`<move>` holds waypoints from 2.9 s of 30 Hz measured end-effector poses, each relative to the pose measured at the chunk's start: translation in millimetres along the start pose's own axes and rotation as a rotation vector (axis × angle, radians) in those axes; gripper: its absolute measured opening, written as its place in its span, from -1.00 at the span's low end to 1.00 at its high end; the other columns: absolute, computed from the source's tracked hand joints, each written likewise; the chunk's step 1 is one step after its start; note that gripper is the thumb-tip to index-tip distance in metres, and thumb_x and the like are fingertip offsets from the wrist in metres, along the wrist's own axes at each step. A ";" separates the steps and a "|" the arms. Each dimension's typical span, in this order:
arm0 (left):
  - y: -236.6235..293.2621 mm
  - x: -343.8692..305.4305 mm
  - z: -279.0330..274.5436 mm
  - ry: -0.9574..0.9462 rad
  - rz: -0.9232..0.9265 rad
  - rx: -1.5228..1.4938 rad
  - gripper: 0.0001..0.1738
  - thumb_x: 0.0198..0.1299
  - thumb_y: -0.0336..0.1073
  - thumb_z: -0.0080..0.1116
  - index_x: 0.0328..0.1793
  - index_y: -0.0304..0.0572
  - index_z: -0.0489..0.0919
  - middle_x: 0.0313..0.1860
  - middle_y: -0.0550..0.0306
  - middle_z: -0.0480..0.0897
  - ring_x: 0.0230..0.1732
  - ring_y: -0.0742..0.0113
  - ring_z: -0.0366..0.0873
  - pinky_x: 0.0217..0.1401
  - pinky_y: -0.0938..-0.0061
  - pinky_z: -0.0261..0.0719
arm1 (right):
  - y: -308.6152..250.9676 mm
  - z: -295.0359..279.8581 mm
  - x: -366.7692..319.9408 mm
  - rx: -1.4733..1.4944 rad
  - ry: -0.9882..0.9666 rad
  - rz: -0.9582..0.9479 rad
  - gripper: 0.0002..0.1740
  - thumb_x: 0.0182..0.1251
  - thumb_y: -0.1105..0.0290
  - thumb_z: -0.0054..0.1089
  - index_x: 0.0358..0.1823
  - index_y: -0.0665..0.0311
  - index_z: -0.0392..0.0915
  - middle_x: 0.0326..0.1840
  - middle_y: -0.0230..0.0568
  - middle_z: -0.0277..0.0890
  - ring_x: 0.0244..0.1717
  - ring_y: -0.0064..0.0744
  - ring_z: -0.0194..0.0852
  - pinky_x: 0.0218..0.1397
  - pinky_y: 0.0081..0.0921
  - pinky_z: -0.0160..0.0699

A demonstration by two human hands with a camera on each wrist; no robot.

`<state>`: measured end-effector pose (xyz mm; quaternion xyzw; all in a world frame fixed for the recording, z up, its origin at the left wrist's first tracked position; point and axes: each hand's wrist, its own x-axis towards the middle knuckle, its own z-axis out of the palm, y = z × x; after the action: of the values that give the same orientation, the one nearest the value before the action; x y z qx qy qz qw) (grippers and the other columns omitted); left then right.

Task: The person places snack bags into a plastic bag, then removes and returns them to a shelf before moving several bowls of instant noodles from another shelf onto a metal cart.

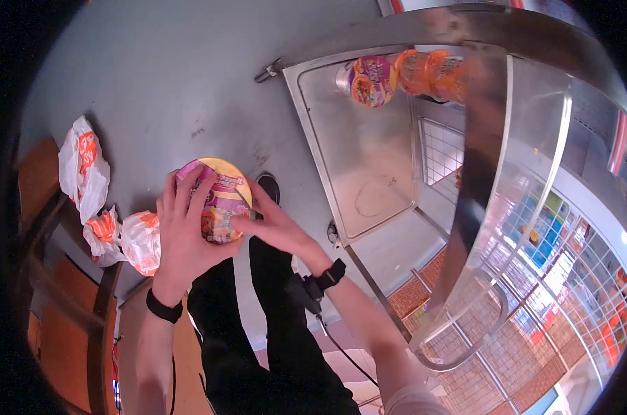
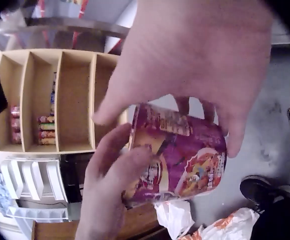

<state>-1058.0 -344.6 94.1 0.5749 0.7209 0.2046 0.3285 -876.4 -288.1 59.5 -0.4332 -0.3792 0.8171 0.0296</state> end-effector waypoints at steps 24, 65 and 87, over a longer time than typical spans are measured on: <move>-81.3 -59.1 -24.4 -0.177 -0.024 0.000 -0.28 0.04 -0.12 0.35 0.30 -0.27 0.36 0.34 -0.14 0.33 0.45 -0.22 0.13 0.43 -0.06 0.13 | -54.7 -210.5 53.0 0.579 0.986 -0.577 -0.14 0.21 -0.18 0.14 0.42 0.11 0.12 0.40 -0.26 0.03 0.39 -0.09 0.07 0.29 -0.06 0.48; -91.7 -80.9 -22.0 -0.224 -0.091 -0.028 -0.32 0.04 -0.20 0.34 0.27 -0.26 0.37 0.34 -0.18 0.34 0.41 -0.21 0.20 0.42 0.01 0.19 | -33.3 -213.0 88.3 0.635 1.015 -0.656 -0.07 0.19 -0.47 -0.09 0.46 -0.09 0.12 0.46 -0.42 0.13 0.45 -0.39 0.06 0.46 -0.25 0.12; 21.9 -116.0 -216.1 0.146 -0.095 -0.203 -0.59 0.15 -0.10 0.27 -0.04 -0.30 0.60 -0.16 -0.19 0.63 -0.07 -0.12 0.59 0.00 0.19 0.56 | -104.9 90.1 -68.3 -0.792 0.117 0.083 -0.31 0.35 -0.16 0.04 0.15 0.36 0.47 0.07 0.04 0.57 0.13 -0.07 0.53 0.21 -0.31 0.45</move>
<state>-1181.7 -432.9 287.9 0.4873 0.7449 0.3020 0.3412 -929.0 -292.7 204.4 -0.4716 -0.6449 0.5821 -0.1512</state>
